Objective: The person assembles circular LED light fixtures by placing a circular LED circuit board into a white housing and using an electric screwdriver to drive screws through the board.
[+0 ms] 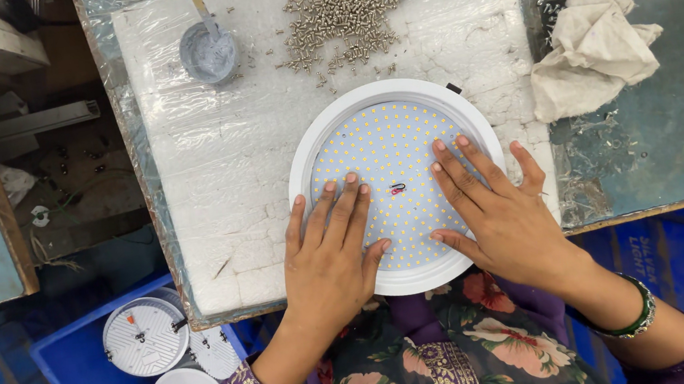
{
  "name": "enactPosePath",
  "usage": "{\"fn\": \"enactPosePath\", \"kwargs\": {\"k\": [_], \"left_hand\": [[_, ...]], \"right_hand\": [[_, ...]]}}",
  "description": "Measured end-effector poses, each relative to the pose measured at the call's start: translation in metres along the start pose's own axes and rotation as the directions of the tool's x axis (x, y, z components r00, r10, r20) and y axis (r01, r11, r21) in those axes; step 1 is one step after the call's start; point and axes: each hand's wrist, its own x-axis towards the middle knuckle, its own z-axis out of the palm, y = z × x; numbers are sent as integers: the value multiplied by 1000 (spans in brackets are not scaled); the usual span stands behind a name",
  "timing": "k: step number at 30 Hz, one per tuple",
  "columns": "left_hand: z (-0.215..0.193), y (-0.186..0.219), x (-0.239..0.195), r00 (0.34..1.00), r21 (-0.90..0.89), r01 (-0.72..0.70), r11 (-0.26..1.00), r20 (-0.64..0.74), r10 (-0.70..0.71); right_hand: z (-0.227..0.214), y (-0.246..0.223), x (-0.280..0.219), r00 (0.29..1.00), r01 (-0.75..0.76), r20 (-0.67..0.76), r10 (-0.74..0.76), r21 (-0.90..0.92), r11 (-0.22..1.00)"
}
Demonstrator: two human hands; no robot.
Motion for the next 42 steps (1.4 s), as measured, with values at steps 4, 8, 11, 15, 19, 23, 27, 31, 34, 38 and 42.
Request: {"fn": "enactPosePath", "kwargs": {"k": [4, 8, 11, 15, 19, 23, 27, 31, 34, 38, 42], "left_hand": [[1, 1, -2, 1000, 2, 5, 1000, -4, -5], [1, 2, -3, 1000, 5, 10, 1000, -2, -10], [0, 3, -4, 1000, 9, 11, 1000, -7, -11], [0, 4, -4, 1000, 22, 9, 1000, -11, -9], [0, 5, -5, 1000, 23, 14, 1000, -10, -14], [-1, 6, -6, 1000, 21, 17, 1000, -9, -17], [-2, 7, -6, 1000, 30, 13, 999, -5, -13], [-2, 7, -7, 1000, 34, 13, 999, -8, -12], [-2, 8, -7, 1000, 27, 14, 1000, -20, -14], [-2, 10, -8, 1000, 31, 9, 999, -25, -8], [-2, 10, -9, 1000, 36, 6, 999, -23, -5]], "right_hand": [[0, 0, 1, 1000, 0, 6, 0, -10, 1000], [1, 1, 2, 1000, 1, 11, -1, -19, 1000], [1, 2, 3, 1000, 7, 6, -7, -13, 1000], [0, 2, 3, 1000, 7, 22, -6, -48, 999], [1, 3, 5, 1000, 10, 24, -9, -50, 999], [1, 4, 6, 999, 14, 33, -12, -54, 998], [0, 5, 7, 999, 16, 36, -14, -54, 998], [0, 5, 9, 999, 18, 37, -16, -56, 998], [-1, 6, 10, 999, 24, 35, -22, -57, 998], [-1, 6, 11, 999, 34, 28, -33, -64, 997], [-1, 6, 12, 999, 36, 24, -35, -53, 998]]}}
